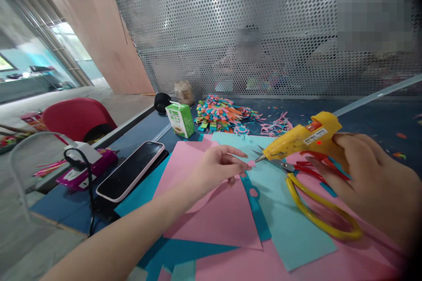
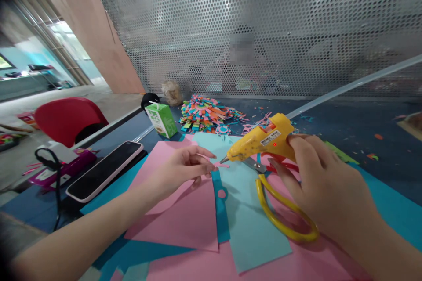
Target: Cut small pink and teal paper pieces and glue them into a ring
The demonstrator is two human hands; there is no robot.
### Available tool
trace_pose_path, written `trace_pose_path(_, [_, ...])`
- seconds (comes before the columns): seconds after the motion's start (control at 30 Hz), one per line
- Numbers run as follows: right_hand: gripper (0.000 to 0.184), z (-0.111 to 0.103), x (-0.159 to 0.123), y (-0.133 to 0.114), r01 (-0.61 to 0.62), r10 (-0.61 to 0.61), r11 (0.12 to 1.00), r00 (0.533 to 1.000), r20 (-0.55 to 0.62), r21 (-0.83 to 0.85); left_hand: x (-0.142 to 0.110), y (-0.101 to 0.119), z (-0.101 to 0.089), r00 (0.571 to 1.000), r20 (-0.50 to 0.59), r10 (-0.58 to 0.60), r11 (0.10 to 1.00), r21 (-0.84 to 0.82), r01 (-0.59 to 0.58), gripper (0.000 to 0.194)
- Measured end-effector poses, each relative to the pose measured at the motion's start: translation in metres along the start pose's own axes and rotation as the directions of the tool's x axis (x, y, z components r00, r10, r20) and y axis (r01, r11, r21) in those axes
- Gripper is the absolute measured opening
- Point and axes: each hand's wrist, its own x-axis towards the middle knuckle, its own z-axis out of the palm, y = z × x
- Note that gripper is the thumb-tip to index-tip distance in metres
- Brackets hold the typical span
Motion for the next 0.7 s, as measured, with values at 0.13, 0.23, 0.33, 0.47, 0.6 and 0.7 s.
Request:
trace_pose_path(0.13, [0.039, 0.0000, -0.0003, 0.0013, -0.001, 0.001, 1.000, 1.000, -0.002, 0.009, -0.0001, 0.0002, 0.0010, 1.000, 0.012, -0.009, 1.000, -0.013, 0.009, 0.018])
trace_pose_path(0.23, [0.040, 0.0002, 0.0003, 0.0029, 0.022, -0.023, 0.999, 1.000, 0.003, 0.034, -0.0004, 0.0007, 0.0013, 1.000, 0.018, -0.003, 1.000, -0.011, 0.004, 0.018])
trace_pose_path(0.33, [0.041, 0.0002, 0.0008, 0.0036, 0.031, -0.031, 0.999, 0.999, 0.008, 0.028, -0.0006, 0.0011, 0.0012, 0.999, 0.033, -0.002, 1.000, -0.012, 0.003, 0.019])
trace_pose_path(0.47, [0.037, -0.0008, 0.0005, 0.0026, 0.014, -0.014, 1.000, 1.000, 0.021, 0.008, -0.0008, 0.0006, 0.0006, 0.998, 0.063, 0.005, 0.999, -0.040, -0.003, 0.022])
trace_pose_path(0.6, [0.037, -0.0019, 0.0005, 0.0002, 0.016, -0.016, 1.000, 0.999, 0.040, 0.004, -0.0011, -0.0005, -0.0004, 0.998, 0.069, 0.011, 0.998, -0.059, -0.007, 0.025])
trace_pose_path(0.7, [0.045, 0.0005, -0.0015, 0.0043, -0.064, 0.072, 0.994, 0.993, 0.089, -0.089, -0.0008, -0.0013, -0.0012, 0.997, 0.069, 0.017, 0.999, -0.051, -0.013, 0.024])
